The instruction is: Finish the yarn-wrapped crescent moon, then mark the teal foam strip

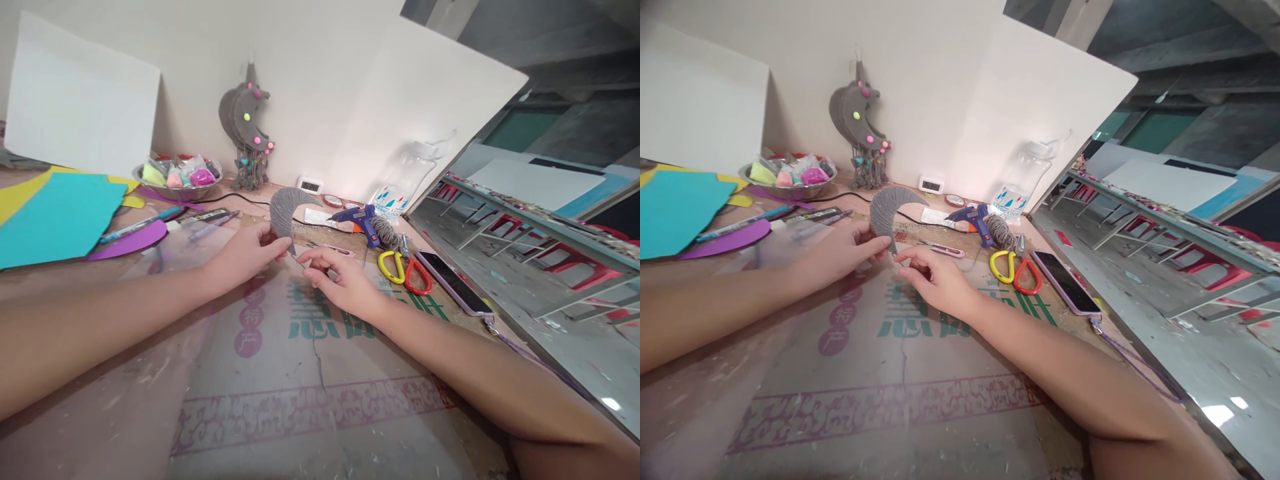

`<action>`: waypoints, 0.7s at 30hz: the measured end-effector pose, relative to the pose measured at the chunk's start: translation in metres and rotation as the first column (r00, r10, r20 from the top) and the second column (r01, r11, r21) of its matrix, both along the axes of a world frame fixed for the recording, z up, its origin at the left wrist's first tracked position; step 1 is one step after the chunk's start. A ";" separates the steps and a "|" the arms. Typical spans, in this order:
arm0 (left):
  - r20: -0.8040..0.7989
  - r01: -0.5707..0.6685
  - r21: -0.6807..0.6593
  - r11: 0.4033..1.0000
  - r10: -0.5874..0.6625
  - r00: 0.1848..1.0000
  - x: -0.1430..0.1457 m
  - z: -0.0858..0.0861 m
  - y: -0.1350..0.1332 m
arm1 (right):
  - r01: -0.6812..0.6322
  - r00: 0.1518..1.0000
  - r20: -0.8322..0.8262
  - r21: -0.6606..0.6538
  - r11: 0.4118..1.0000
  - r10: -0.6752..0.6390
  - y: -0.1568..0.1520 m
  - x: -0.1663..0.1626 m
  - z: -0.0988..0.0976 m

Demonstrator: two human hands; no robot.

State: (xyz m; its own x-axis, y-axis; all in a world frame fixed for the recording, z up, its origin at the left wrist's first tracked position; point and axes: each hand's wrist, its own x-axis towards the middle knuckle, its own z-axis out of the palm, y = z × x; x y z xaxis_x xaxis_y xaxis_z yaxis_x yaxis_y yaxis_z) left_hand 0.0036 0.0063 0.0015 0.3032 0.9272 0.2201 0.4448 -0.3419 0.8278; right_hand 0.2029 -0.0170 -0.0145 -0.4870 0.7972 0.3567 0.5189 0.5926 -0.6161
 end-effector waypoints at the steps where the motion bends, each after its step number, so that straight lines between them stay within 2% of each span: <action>1: -0.004 0.000 0.013 1.000 0.000 1.000 0.000 0.000 0.000 | 0.004 1.000 0.004 0.013 1.000 -0.004 0.000 0.000 0.000; 6: 0.006 -0.011 0.029 1.000 0.011 1.000 0.000 -0.001 0.001 | 0.004 1.000 0.027 0.049 0.999 -0.005 0.000 0.000 0.000; 15: 0.060 0.064 0.062 0.996 -0.068 0.996 0.000 -0.001 0.001 | 0.031 0.999 0.015 0.027 0.999 -0.031 0.000 -0.001 0.001; 21: 0.047 0.079 0.055 0.995 -0.082 0.996 -0.002 -0.009 0.008 | 0.063 0.997 0.030 0.108 0.992 -0.066 0.000 0.001 0.004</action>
